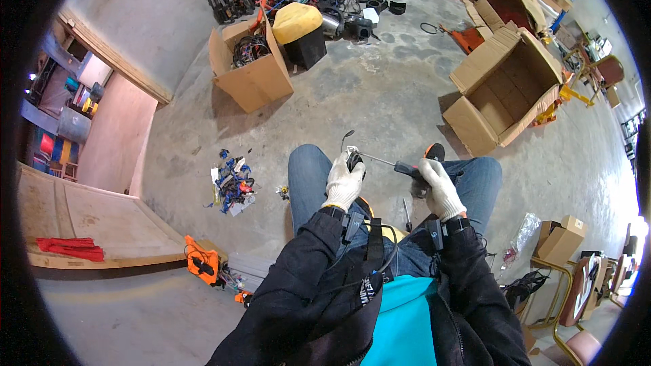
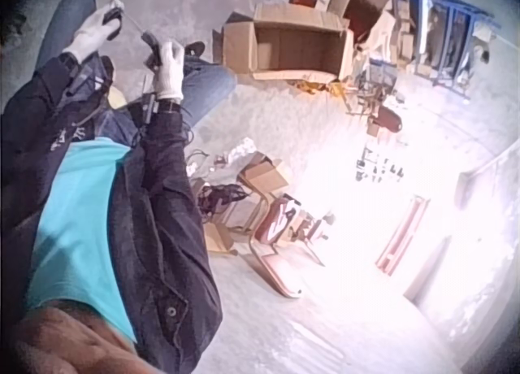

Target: Repairing and testing a small electronic component using a screwdriver and a digital tester.

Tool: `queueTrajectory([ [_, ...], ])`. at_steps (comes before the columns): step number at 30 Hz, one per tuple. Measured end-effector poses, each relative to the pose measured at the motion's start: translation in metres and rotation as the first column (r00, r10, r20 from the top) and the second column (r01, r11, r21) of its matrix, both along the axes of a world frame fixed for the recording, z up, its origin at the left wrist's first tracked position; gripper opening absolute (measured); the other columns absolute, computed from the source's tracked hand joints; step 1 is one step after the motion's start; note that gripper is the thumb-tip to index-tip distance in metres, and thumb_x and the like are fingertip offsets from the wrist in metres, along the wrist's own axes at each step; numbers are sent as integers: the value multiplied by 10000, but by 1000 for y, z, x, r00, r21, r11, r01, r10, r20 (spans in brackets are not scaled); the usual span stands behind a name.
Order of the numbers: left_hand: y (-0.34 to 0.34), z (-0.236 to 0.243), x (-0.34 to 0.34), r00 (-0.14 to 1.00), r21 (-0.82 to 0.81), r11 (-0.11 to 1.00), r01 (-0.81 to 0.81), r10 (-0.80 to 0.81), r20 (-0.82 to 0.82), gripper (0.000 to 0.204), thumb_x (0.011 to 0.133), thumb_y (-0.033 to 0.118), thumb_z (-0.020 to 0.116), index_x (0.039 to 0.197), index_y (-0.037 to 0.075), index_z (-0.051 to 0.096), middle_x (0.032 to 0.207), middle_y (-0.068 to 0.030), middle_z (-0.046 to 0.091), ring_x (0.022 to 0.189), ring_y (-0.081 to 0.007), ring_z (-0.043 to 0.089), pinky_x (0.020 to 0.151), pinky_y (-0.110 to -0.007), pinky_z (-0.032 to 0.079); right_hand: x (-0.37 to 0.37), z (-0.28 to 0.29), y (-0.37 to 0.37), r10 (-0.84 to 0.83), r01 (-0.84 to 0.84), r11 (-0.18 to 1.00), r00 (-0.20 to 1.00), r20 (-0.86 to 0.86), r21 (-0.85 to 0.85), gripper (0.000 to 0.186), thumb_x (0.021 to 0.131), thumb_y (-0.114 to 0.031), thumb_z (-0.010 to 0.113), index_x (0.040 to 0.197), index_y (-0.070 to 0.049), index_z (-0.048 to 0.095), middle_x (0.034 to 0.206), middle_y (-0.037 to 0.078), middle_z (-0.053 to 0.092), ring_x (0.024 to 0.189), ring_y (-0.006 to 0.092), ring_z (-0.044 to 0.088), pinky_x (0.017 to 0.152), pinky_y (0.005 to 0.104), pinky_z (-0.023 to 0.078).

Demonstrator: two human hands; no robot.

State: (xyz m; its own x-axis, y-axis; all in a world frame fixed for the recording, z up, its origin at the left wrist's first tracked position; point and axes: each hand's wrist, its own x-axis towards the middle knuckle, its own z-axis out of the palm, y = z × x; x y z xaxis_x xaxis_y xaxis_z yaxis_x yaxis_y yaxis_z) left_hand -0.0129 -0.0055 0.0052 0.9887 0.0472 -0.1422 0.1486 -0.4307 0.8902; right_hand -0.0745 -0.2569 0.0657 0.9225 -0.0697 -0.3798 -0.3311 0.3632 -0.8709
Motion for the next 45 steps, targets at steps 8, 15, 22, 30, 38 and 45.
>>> queueTrajectory([
  [8, 0, -6, 0, 1000, -32, 999, 1, -1, 6, 472, 915, 251, 668, 1342, 54, 624, 1175, -243, 664, 1130, -408, 649, 973, -469, 515, 0, 0, -6, 140, -165, 944, 984, -107, -286, 387, 1057, -337, 560, 1256, -13, 630, 908, 57, 666, 645, 107, 561, 597, 264, 496],
  [15, -1, -4, -1, 1000, -37, 999, 5, -5, -1, 457, 915, 245, 673, 1331, 62, 632, 1177, -230, 671, 1111, -387, 665, 961, -454, 522, -1, -10, -3, -9, 10, 1000, 1000, 16, -30, 407, 999, -197, 673, 1331, 16, 573, 1068, 105, 653, 729, 132, 596, 675, 281, 520],
  [22, 1, 6, -3, 1000, 13, 1000, -23, 23, -3, 434, 916, 236, 672, 1311, 61, 635, 1172, -221, 672, 1114, -388, 664, 959, -458, 521, -1, 23, 3, 111, -168, 955, 967, -229, -246, 432, 1067, -415, 559, 1268, -35, 604, 792, 20, 613, 590, 104, 534, 542, 264, 437],
  [30, -1, 12, -3, 999, 23, 1000, 4, -3, -46, 448, 919, 251, 672, 1325, 66, 627, 1178, -228, 672, 1139, -402, 650, 981, -471, 514, -1, -8, -3, 63, -59, 977, 998, 13, -204, 359, 1034, -291, 631, 1259, -11, 619, 877, 52, 625, 628, 127, 552, 569, 286, 450],
  [38, 1, 1, -3, 1000, 29, 1000, -12, 11, 19, 452, 917, 266, 657, 1318, 60, 627, 1187, -250, 668, 1149, -417, 645, 988, -485, 512, 2, 14, 2, 33, -71, 981, 978, -207, -180, 387, 1075, -391, 555, 1184, -26, 623, 818, 55, 603, 564, 133, 523, 503, 276, 404],
  [45, 0, 0, -3, 1000, 75, 997, -4, 4, 1, 463, 911, 288, 649, 1331, 94, 625, 1190, -257, 663, 1158, -436, 633, 988, -503, 506, -2, -1, 1, -22, 21, 993, 1000, -5, -112, 296, 1022, -164, 618, 1252, 22, 594, 889, 64, 580, 658, 136, 545, 593, 289, 447],
])
